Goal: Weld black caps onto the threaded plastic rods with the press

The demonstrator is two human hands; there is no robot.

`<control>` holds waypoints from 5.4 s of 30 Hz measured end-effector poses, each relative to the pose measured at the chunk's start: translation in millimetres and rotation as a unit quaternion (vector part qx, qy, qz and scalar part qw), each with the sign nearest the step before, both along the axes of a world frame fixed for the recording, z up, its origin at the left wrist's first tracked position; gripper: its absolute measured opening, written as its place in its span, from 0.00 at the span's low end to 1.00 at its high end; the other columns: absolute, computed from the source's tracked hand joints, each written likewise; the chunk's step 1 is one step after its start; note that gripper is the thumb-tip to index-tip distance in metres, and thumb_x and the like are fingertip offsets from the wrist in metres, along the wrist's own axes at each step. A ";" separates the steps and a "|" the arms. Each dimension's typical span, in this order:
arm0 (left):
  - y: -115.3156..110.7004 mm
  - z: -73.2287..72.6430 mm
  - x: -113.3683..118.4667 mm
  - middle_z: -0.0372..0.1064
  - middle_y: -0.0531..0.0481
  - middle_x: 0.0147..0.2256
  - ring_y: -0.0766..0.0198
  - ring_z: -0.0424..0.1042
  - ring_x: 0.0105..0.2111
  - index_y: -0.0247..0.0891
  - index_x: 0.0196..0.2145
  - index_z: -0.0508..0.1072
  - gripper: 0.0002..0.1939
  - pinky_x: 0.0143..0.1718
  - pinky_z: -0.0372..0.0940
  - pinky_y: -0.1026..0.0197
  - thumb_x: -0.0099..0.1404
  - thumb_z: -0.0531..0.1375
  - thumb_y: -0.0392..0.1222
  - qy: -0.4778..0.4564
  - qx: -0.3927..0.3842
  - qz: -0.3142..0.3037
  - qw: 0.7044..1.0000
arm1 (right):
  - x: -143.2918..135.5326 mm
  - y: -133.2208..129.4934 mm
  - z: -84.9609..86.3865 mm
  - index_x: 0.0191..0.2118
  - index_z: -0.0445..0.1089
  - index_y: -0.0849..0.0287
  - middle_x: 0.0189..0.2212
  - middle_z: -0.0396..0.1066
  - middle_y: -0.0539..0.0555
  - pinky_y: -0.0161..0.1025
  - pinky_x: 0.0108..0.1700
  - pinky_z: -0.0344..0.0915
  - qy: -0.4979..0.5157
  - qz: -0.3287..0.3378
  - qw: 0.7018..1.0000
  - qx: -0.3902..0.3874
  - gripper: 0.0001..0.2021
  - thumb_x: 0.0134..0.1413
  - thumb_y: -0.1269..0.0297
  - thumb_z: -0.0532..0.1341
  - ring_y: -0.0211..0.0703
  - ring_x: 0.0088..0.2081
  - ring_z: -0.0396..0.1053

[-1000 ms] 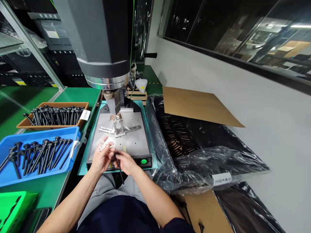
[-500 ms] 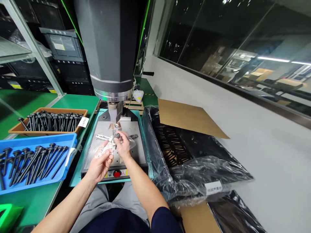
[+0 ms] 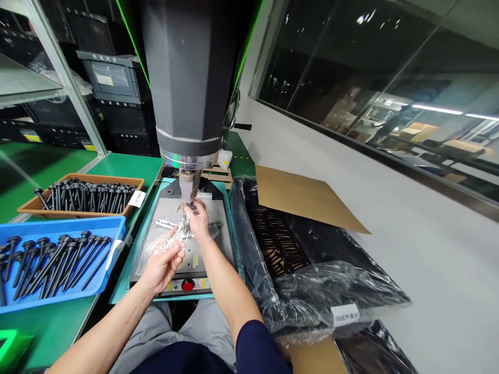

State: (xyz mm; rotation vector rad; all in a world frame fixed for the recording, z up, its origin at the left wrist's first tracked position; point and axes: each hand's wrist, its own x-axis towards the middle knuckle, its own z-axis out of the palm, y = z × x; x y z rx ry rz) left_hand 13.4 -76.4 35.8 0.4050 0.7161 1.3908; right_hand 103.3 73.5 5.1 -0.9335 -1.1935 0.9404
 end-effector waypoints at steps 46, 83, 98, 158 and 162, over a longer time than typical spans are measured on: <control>-4.9 -44.7 -1.6 0.74 0.52 0.29 0.63 0.76 0.28 0.42 0.68 0.45 0.53 0.28 0.71 0.65 0.54 0.71 0.41 0.188 0.031 -0.030 0.981 | 103.4 -28.7 -14.3 0.51 0.64 0.55 0.29 0.74 0.48 0.31 0.22 0.55 0.163 0.057 0.971 -0.168 0.31 0.37 0.63 0.72 0.34 0.22 0.65; 17.2 -0.8 -64.0 0.77 0.42 0.40 0.54 0.75 0.41 0.37 0.37 0.79 0.18 0.43 0.70 0.52 0.60 0.62 0.56 0.518 0.148 -0.110 0.835 | 95.0 -36.0 -40.3 0.46 0.66 0.59 0.27 0.71 0.47 0.28 0.18 0.53 0.184 -0.012 0.962 -0.199 0.28 0.34 0.62 0.71 0.32 0.20 0.62; 200.1 24.7 -87.8 0.70 0.50 0.23 0.65 0.67 0.24 0.35 0.24 0.72 0.22 0.28 0.60 0.63 0.55 0.63 0.59 0.572 0.264 -0.178 0.756 | 113.8 -13.2 -4.2 0.46 0.65 0.59 0.28 0.71 0.47 0.29 0.17 0.50 0.149 -0.036 0.975 -0.159 0.28 0.34 0.62 0.70 0.31 0.19 0.61; 150.7 -21.4 -67.3 0.60 0.40 0.63 0.51 0.53 0.66 0.39 0.63 0.61 0.28 0.65 0.47 0.42 0.71 0.45 0.53 0.747 0.409 -0.026 0.524 | 44.4 -31.2 24.2 0.66 0.56 0.44 0.69 0.46 0.52 0.56 0.63 0.54 -0.569 0.039 0.812 0.125 0.27 0.62 0.61 0.58 0.58 0.66 0.47; 150.5 -23.5 -67.3 0.59 0.39 0.63 0.51 0.53 0.66 0.40 0.64 0.60 0.29 0.65 0.47 0.43 0.71 0.44 0.54 0.750 0.406 -0.030 0.522 | 43.2 -30.6 20.4 0.67 0.54 0.43 0.69 0.46 0.52 0.56 0.62 0.54 -0.571 0.028 0.810 0.132 0.28 0.62 0.61 0.59 0.57 0.66 0.47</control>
